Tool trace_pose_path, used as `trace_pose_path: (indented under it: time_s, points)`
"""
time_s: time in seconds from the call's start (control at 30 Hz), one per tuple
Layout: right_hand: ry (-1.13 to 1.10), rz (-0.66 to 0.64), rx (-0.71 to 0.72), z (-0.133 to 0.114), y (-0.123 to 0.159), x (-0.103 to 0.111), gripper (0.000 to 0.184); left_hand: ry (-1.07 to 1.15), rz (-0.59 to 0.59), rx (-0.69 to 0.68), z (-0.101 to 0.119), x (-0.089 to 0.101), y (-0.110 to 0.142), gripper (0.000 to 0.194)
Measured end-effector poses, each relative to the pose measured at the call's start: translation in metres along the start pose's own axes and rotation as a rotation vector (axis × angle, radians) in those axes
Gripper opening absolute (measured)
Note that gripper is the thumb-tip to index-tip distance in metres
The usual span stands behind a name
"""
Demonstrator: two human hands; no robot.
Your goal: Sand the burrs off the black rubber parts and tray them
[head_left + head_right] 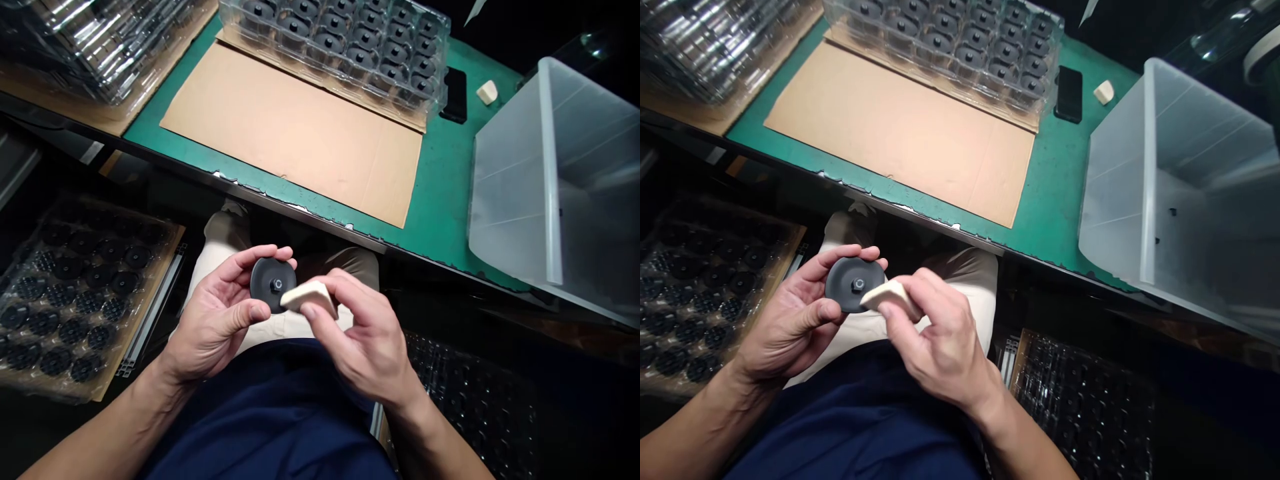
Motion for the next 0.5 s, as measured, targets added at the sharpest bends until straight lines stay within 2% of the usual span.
trace_pose_path:
  time_s: [0.1,0.2,0.27,0.4,0.5]
  points:
    - [0.203,0.147,-0.009,0.011,0.004,0.012,0.013,0.032,-0.024,0.040,-0.001,0.002,-0.001,0.057]
    - [0.146,0.218,-0.076,0.014,0.009,0.017,0.013,0.043,-0.042,0.046,-0.001,0.003,-0.002,0.058]
    - [0.073,0.185,-0.075,0.007,0.009,0.014,0.014,0.027,-0.029,0.028,0.000,0.003,-0.003,0.058]
    - [-0.018,0.047,0.016,-0.014,0.005,0.002,0.016,-0.027,-0.006,-0.010,-0.001,0.000,-0.003,0.057]
    - [-0.028,0.008,0.062,-0.017,0.002,-0.002,0.017,-0.061,-0.021,-0.031,-0.002,-0.002,-0.002,0.057]
Point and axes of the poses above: each hand's wrist, its own y-axis away from the middle knuckle, its own x-axis out of the back of the hand, z = x × y, the point moved 5 cm from there along -y, towards the middle knuckle, and after that the axes turned 14 degrees about x, right-handed, at the moved point
